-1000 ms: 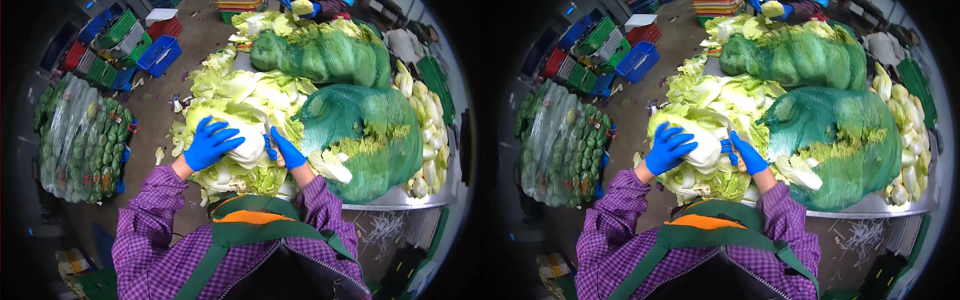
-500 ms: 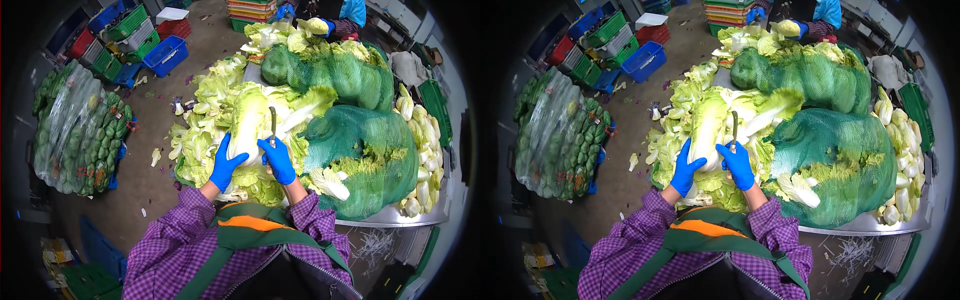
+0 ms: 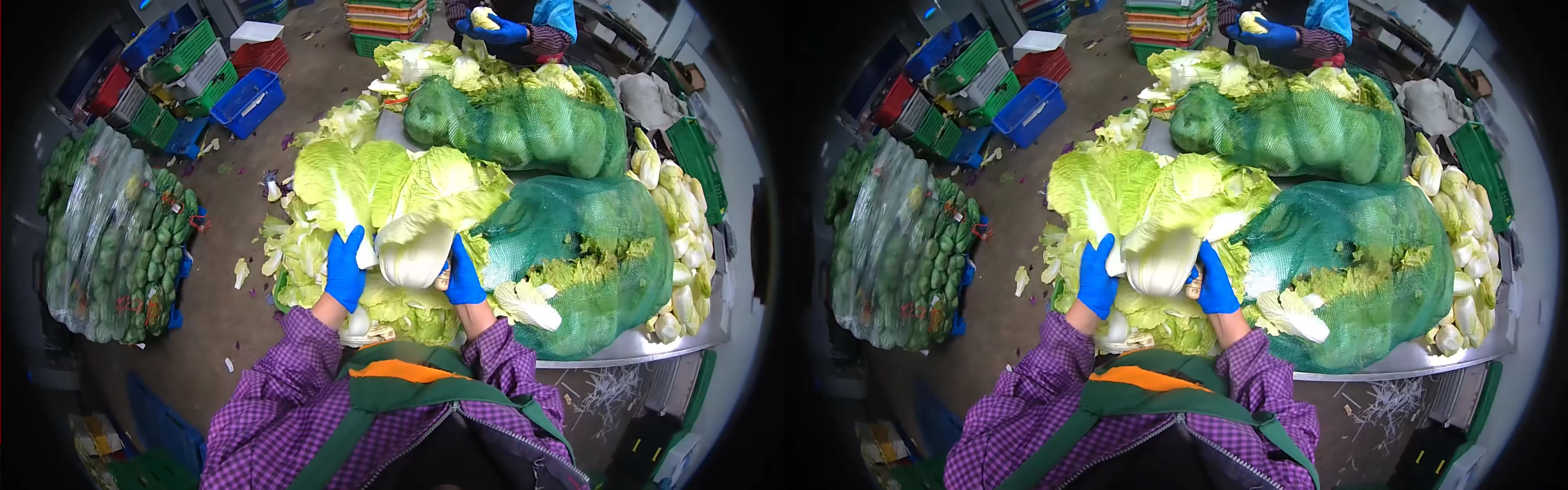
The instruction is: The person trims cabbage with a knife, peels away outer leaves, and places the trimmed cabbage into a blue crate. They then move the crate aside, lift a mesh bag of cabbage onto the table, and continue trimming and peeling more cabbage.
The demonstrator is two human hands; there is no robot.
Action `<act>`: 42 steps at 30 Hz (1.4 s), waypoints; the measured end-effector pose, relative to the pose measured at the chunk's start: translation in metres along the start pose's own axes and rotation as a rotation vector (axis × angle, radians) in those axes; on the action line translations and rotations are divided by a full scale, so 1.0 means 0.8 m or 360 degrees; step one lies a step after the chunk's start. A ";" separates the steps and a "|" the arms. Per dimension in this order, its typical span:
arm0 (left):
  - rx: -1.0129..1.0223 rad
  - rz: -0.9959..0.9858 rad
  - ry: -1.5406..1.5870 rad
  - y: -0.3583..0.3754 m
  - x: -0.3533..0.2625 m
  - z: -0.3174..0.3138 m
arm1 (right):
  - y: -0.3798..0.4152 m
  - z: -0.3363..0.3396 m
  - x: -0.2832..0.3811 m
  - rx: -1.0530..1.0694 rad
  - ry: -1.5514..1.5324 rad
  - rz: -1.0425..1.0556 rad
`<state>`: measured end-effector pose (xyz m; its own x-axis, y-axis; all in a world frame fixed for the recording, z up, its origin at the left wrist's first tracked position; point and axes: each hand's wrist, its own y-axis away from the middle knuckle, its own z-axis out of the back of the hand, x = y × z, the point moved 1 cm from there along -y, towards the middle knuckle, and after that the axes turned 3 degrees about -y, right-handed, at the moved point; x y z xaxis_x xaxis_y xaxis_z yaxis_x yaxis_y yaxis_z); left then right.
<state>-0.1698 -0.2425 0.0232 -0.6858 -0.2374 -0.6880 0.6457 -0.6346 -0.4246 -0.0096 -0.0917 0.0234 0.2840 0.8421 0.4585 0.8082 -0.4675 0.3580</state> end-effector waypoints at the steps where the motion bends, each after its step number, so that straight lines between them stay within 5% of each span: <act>1: -0.0005 0.0528 0.0795 -0.021 -0.011 0.011 | 0.000 0.008 0.003 -0.0043 -0.0052 0.0032; 2: -0.0004 0.1066 0.1586 -0.035 -0.032 0.023 | 0.000 0.019 0.004 -0.0092 -0.0107 0.0060; 3: -0.0109 0.0726 0.1365 -0.042 -0.052 0.034 | -0.002 0.029 0.009 -0.0128 0.0021 -0.0036; 4: -0.0172 0.0361 0.0618 -0.036 -0.052 0.037 | -0.003 0.037 0.009 -0.0127 0.0017 -0.0027; 6: 0.0394 0.0010 0.0774 -0.031 -0.081 0.035 | 0.006 0.023 0.016 0.0033 0.0693 0.0251; 7: 0.0397 0.0075 0.0821 -0.021 -0.100 0.023 | 0.006 0.015 0.021 0.0090 0.1178 0.0374; 8: 0.0393 0.0143 0.0866 -0.013 -0.115 0.012 | -0.002 -0.002 -0.006 0.0228 0.0072 0.0347; 10: 0.0285 0.0226 0.0889 -0.016 -0.098 0.000 | 0.020 -0.066 0.024 -0.0197 0.2137 0.0823; 11: 0.0274 0.0456 0.1115 -0.017 -0.089 -0.001 | 0.019 -0.064 0.007 -0.0333 0.1898 0.1239; 12: 0.0257 0.0692 0.1345 -0.015 -0.082 -0.005 | 0.019 -0.056 0.004 -0.0324 0.1898 0.1236; 15: 0.0124 0.0869 0.1665 -0.005 -0.062 -0.012 | 0.031 -0.056 0.016 -0.0257 0.1408 0.0867; 16: 0.0056 0.1006 0.1917 -0.002 -0.053 -0.013 | 0.016 -0.031 0.009 -0.0406 0.1491 0.1053; 18: -0.0032 0.1158 0.2070 -0.001 -0.031 -0.008 | 0.021 -0.012 0.034 -0.0619 0.1283 0.0574; 20: 0.0042 0.1353 0.2668 -0.011 -0.039 0.020 | 0.011 0.013 0.052 -0.0595 0.1586 0.0787; 22: 0.0197 0.1111 0.2722 -0.020 -0.030 0.038 | 0.011 0.004 0.060 -0.0581 0.2016 0.0963; 24: 0.0382 0.1364 0.2519 -0.012 -0.018 0.040 | 0.034 -0.056 0.057 -0.0365 0.1906 0.1014; 25: 0.0447 0.1035 0.2226 -0.011 -0.016 0.028 | 0.053 -0.095 0.060 -0.0297 0.1648 0.0545; 28: 0.0639 0.0789 0.2162 0.006 -0.024 0.009 | 0.055 -0.111 0.038 0.0060 0.1460 0.0232; 34: 0.0427 0.0822 0.2089 0.008 -0.037 0.027 | 0.031 -0.038 0.038 -0.0460 0.0872 0.0296; 40: 0.0782 0.0686 0.2560 0.026 0.010 0.003 | 0.001 0.009 0.030 -0.0567 0.1067 0.0629; 42: 0.0633 0.0374 0.1957 0.030 -0.003 -0.003 | -0.004 0.007 0.028 -0.0654 0.1324 0.0886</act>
<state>-0.1516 -0.2557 0.0135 0.3171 0.3156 -0.8944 0.4199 -0.8923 -0.1660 -0.0028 -0.0700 0.0283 -0.0064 0.1097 0.9939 0.3953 -0.9127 0.1032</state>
